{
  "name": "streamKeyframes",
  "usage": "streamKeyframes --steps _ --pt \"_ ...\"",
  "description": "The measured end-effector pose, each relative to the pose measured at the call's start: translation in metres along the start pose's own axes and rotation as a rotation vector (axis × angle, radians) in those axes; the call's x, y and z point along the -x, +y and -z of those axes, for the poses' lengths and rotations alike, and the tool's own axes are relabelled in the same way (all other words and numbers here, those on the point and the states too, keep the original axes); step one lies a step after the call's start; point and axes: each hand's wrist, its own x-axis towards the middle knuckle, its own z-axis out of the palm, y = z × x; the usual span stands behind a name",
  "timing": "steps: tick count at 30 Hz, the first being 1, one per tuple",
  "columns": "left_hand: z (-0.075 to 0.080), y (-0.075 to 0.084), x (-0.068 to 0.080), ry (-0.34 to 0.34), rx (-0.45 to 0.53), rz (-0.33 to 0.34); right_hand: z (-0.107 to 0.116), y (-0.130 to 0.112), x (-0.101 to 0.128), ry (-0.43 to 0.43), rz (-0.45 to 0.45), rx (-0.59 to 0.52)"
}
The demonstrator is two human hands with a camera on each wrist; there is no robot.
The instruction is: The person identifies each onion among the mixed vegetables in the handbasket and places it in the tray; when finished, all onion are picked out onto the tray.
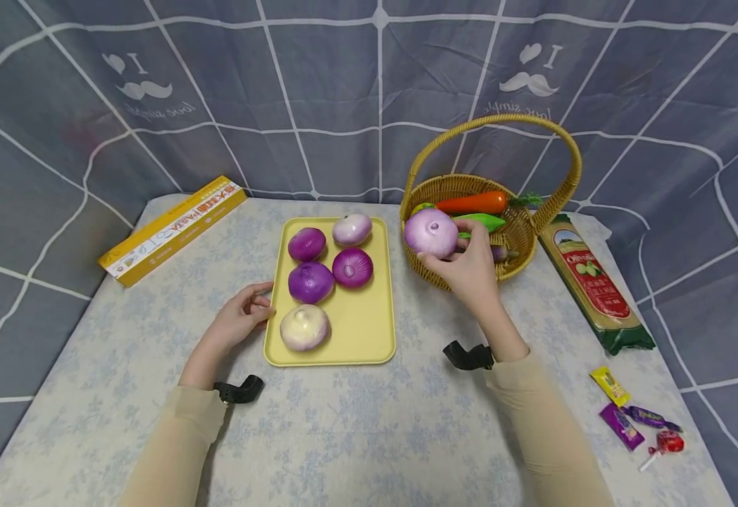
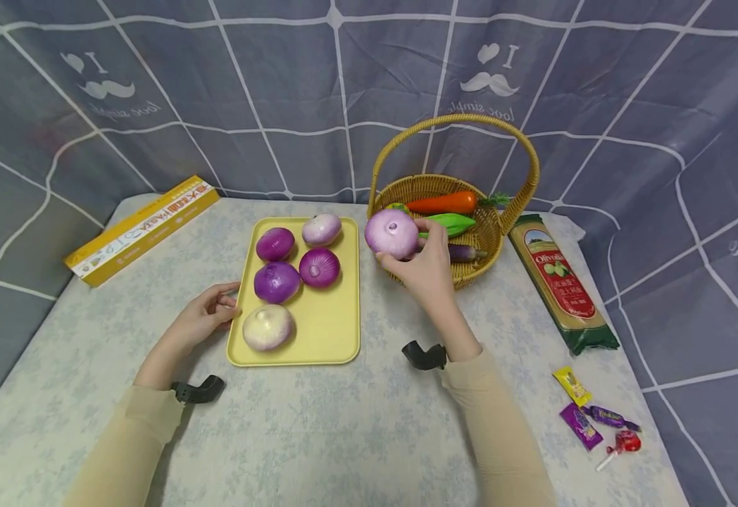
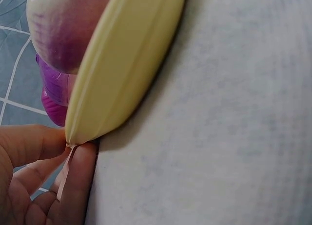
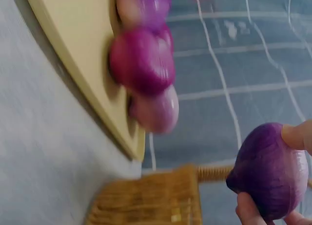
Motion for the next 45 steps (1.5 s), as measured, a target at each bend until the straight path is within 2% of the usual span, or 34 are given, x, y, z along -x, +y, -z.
streamKeyframes --steps 9,17,23,33,40,45 --pt "0.0 -0.001 0.0 0.001 -0.008 -0.006 -0.03 0.001 0.048 -0.223 0.007 -0.053" --pt "-0.001 -0.001 -0.001 0.008 -0.001 -0.005 -0.057 0.016 0.065 -0.355 -0.009 -0.049" --pt "-0.002 0.001 0.001 0.005 0.009 -0.003 -0.068 0.021 0.07 -0.39 0.006 -0.029" --pt "-0.003 0.0 0.002 0.021 0.0 -0.016 -0.081 0.029 0.071 -0.426 0.161 0.095" --pt "-0.002 0.0 0.002 0.001 -0.005 -0.015 -0.083 0.03 0.071 -0.498 0.118 0.054" --pt "-0.001 -0.002 0.0 -0.006 -0.01 -0.023 -0.081 0.029 0.072 -0.509 0.106 0.086"
